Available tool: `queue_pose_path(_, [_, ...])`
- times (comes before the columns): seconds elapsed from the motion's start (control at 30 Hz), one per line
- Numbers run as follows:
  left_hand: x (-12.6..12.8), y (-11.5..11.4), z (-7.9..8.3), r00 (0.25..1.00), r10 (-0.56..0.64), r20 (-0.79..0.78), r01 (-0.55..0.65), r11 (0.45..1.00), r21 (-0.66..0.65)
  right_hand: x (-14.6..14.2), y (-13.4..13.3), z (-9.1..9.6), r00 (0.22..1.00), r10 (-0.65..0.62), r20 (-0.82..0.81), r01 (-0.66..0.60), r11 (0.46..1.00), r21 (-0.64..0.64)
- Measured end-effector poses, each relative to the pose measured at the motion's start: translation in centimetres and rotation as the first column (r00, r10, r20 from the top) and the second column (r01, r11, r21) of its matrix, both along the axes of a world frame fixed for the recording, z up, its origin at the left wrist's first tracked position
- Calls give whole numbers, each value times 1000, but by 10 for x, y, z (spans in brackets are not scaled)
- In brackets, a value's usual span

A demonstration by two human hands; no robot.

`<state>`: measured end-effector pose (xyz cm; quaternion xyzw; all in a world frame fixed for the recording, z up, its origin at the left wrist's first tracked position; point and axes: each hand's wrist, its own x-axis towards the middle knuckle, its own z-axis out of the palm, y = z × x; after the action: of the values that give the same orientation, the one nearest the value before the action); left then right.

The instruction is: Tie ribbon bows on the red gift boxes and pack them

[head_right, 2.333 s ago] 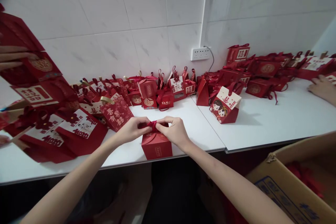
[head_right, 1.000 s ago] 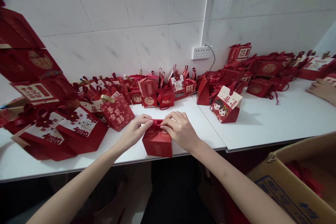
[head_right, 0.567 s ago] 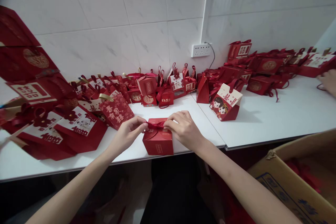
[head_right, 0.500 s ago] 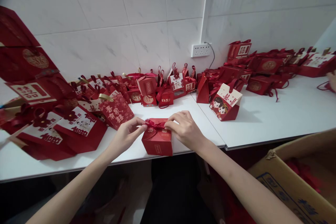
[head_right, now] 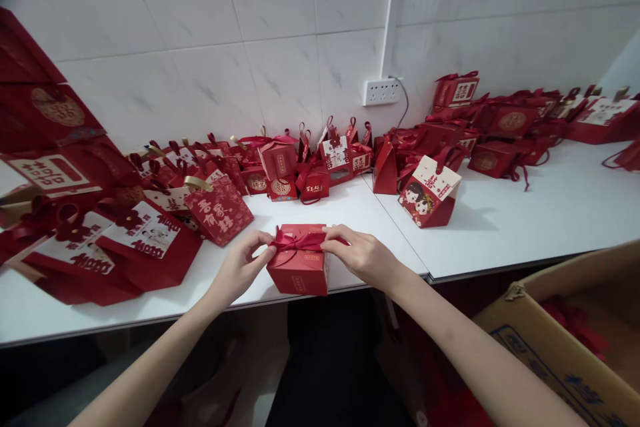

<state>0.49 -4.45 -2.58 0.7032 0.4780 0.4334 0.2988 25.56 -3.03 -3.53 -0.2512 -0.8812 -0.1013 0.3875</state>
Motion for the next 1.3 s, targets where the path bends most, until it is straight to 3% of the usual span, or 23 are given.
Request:
queue_pose_path(0.2, [4, -3, -4, 997, 32, 73, -31, 999, -14, 6, 3, -3, 993, 108, -55, -107, 994, 17])
queue_pose_path(0.3, [7, -4, -5, 995, 39, 90, -36, 999, -34, 2, 5, 13, 984, 109, -141, -122, 989, -86])
queue_pose_path(0.4, [9, -4, -6, 995, 27, 99, -25, 999, -22, -15, 11, 37, 980, -19, -199, -37, 962, -272])
queue_pose_path(0.5, [12, -3, -5, 993, 18, 116, -18, 1000, -2, -42, 23, 53, 993, -109, -52, 69, 865, -497])
queue_pose_path(0.6, [14, -4, -4, 991, 13, 133, -15, 1000, 12, -61, 34, 60, 995, 3, 97, 67, 707, -704])
queue_pose_path(0.67, [15, -5, -3, 995, 9, 104, -14, 999, 50, -65, 40, 61, 992, 84, 97, 29, 590, -807])
queue_pose_path(0.73, [16, -6, -2, 1000, 1, 23, -4, 992, 123, -65, 43, 60, 993, 88, 76, 19, 522, -853])
queue_pose_path(0.87, [17, -5, -3, 990, -4, -143, 43, 961, 273, -64, 48, 59, 999, 5, 45, 36, 507, -861])
queue_pose_path(1.0, [16, -3, -6, 977, -39, -210, 105, 943, 315, -67, 53, 59, 998, -46, 35, 52, 469, -882])
queue_pose_path(1.07, [16, -2, -7, 974, -62, -217, 134, 933, 335, -64, 53, 60, 995, -95, -13, 35, 491, -871])
queue_pose_path(1.13, [15, -2, -7, 973, -75, -218, 150, 923, 354, -54, 48, 58, 976, -202, -76, 49, 549, -834])
queue_pose_path(1.2, [14, -1, -8, 971, -82, -224, 161, 918, 362, -37, 39, 53, 949, -311, -49, 148, 578, -802])
queue_pose_path(1.23, [14, -1, -8, 970, -86, -227, 167, 917, 363, -28, 33, 48, 941, -337, 18, 214, 555, -804])
queue_pose_path(1.3, [14, 0, -8, 968, -101, -229, 181, 915, 361, -10, 22, 38, 944, -285, 165, 281, 439, -854])
